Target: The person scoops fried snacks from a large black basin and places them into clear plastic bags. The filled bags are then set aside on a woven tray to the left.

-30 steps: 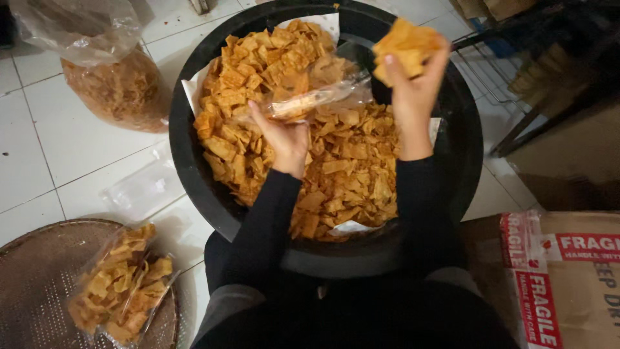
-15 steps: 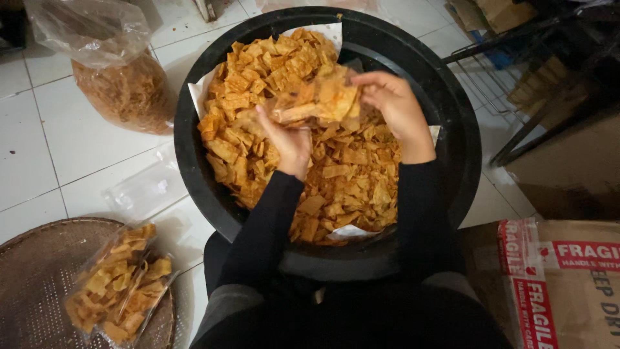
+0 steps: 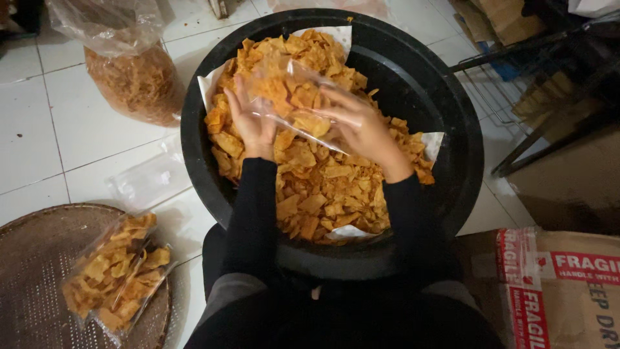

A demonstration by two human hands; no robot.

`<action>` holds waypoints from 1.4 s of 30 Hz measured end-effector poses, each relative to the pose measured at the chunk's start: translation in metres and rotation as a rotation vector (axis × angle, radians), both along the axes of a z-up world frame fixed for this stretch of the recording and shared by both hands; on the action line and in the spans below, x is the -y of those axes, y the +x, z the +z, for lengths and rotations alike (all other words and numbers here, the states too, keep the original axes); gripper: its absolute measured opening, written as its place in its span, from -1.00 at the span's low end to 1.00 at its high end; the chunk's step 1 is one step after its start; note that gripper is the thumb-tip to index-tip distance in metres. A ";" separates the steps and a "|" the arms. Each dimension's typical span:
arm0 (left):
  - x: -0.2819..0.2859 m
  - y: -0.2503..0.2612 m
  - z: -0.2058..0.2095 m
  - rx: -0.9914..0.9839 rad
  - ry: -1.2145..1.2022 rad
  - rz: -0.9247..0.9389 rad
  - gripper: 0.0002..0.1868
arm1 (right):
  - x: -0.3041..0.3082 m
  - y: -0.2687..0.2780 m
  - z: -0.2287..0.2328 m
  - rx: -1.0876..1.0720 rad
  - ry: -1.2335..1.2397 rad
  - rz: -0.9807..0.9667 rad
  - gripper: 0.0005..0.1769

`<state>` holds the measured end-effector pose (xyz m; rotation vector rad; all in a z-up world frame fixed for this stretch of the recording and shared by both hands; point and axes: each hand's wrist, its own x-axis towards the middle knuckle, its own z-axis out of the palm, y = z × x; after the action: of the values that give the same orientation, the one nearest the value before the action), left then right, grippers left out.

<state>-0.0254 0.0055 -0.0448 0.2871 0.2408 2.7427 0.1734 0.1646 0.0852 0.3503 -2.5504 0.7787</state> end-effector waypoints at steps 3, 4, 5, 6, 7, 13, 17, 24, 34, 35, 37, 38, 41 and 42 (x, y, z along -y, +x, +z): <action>0.001 -0.002 -0.004 -0.609 0.898 -0.601 -0.38 | 0.013 0.004 -0.005 -0.062 0.182 -0.073 -0.42; -0.002 -0.002 -0.006 -0.399 0.644 -0.436 -0.38 | 0.014 0.005 -0.007 -0.051 0.216 -0.085 -0.39; -0.005 -0.003 -0.008 -0.193 0.395 -0.257 -0.39 | 0.014 0.004 -0.008 -0.039 0.250 -0.097 -0.36; -0.009 -0.004 -0.012 0.008 0.150 -0.066 -0.39 | 0.013 0.003 -0.010 -0.101 0.270 -0.100 -0.40; -0.011 -0.006 -0.015 -0.002 0.192 -0.058 -0.39 | 0.012 0.000 -0.013 -0.162 0.291 -0.102 -0.44; -0.011 -0.012 -0.027 -0.032 0.275 -0.056 -0.43 | 0.009 -0.009 -0.037 -0.072 0.147 -0.350 -0.80; -0.013 -0.005 -0.022 -0.017 0.157 -0.147 -0.41 | 0.011 -0.011 -0.035 -0.180 0.106 -0.227 -0.84; -0.018 0.000 -0.017 -0.039 0.089 -0.214 -0.43 | 0.019 -0.012 -0.019 -0.301 0.219 -0.166 -0.60; -0.028 0.024 0.006 -0.053 -0.109 -0.252 -0.48 | -0.005 -0.014 -0.033 0.019 -0.312 -0.335 -0.73; -0.029 0.027 0.009 -0.042 -0.142 -0.238 -0.46 | -0.007 -0.015 -0.033 0.007 -0.385 -0.219 -0.62; -0.030 0.029 0.015 -0.003 -0.136 -0.245 -0.40 | -0.009 -0.015 -0.031 0.095 -0.684 -0.027 -0.52; -0.029 0.030 0.015 0.028 -0.099 -0.264 -0.37 | -0.009 -0.015 -0.031 0.142 -0.834 0.070 -0.45; -0.030 0.028 0.011 0.018 -0.047 -0.215 -0.32 | -0.003 -0.014 -0.036 0.100 -0.600 -0.035 -0.37; -0.030 0.027 0.008 -0.004 -0.041 -0.181 -0.31 | 0.000 -0.015 -0.037 0.039 -0.480 -0.141 -0.44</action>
<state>0.0013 0.0358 -0.0369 0.2881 0.2587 2.5559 0.1583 0.1649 0.0487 -0.0003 -2.2917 1.3070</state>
